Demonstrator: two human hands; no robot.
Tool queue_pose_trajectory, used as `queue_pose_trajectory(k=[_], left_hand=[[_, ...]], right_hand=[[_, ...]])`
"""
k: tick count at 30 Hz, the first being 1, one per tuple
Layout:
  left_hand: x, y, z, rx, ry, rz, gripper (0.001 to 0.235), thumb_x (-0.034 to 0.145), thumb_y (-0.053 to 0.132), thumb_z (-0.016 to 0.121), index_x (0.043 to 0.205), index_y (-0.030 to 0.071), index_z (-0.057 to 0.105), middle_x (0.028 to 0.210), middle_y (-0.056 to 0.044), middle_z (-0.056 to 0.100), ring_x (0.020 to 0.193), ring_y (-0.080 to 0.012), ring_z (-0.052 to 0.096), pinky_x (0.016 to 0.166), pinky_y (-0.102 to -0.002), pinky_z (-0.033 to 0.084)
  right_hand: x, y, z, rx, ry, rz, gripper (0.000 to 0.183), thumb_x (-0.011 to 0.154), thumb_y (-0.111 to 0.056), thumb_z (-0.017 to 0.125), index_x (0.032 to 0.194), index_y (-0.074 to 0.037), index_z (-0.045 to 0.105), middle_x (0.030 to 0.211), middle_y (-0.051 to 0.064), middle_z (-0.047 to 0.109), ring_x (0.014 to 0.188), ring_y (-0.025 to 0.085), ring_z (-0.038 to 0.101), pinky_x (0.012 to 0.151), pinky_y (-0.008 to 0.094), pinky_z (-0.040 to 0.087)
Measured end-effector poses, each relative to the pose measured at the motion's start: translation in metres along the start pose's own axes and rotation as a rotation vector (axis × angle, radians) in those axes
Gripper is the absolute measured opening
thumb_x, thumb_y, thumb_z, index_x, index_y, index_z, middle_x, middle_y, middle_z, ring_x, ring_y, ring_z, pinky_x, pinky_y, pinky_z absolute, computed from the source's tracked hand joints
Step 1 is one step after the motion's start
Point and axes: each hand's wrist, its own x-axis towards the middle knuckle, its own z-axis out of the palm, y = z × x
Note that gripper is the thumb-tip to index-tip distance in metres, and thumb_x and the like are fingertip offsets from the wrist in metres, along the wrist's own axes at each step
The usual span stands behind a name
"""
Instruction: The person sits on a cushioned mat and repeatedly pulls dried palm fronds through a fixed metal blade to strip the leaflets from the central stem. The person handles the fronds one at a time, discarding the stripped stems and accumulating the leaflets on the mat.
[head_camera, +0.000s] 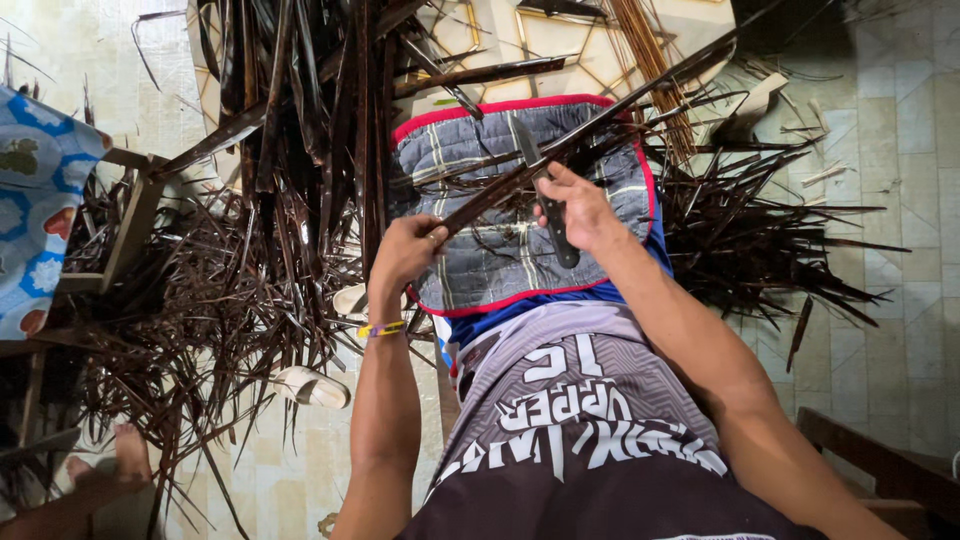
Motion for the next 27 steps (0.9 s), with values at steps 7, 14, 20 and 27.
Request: queue_pose_trajectory(k=[7, 14, 20, 27], left_hand=[[0.014, 0.084, 0.048, 0.256, 0.053, 0.026, 0.076, 0.113, 0.069, 0.06, 0.163, 0.015, 0.073, 0.15, -0.025, 0.08, 0.143, -0.0499, 0.073, 0.126, -0.064, 0.052], [0.043, 0.056, 0.066, 0.194, 0.093, 0.052, 0.03, 0.115, 0.04, 0.067, 0.135, 0.03, 0.088, 0.124, -0.016, 0.089, 0.128, -0.049, 0.08, 0.113, -0.062, 0.06], [0.0, 0.036, 0.02, 0.142, 0.101, 0.02, 0.026, 0.112, 0.031, 0.073, 0.13, 0.023, 0.09, 0.121, -0.021, 0.088, 0.126, -0.0519, 0.078, 0.108, -0.061, 0.061], [-0.017, 0.019, -0.011, 0.18, 0.108, -0.005, 0.023, 0.112, 0.025, 0.074, 0.127, 0.019, 0.092, 0.115, -0.026, 0.086, 0.12, -0.0529, 0.08, 0.103, -0.059, 0.061]], right_hand=[[0.013, 0.044, 0.009, -0.087, 0.061, -0.072, 0.036, 0.106, -0.011, 0.087, 0.141, -0.02, 0.083, 0.09, 0.005, 0.077, 0.071, 0.036, 0.081, 0.057, 0.045, 0.07], [0.023, 0.046, -0.006, -0.043, -0.005, -0.064, 0.037, 0.101, -0.012, 0.094, 0.135, -0.024, 0.084, 0.091, 0.005, 0.08, 0.072, 0.038, 0.082, 0.057, 0.049, 0.071], [0.014, 0.005, -0.027, 0.121, 0.036, -0.01, 0.033, 0.106, -0.007, 0.089, 0.13, -0.028, 0.083, 0.094, 0.011, 0.078, 0.074, 0.043, 0.081, 0.058, 0.049, 0.068], [0.023, -0.009, -0.039, 0.164, 0.031, 0.034, 0.028, 0.111, -0.011, 0.085, 0.124, -0.035, 0.083, 0.097, 0.005, 0.075, 0.081, 0.036, 0.081, 0.063, 0.041, 0.067]])
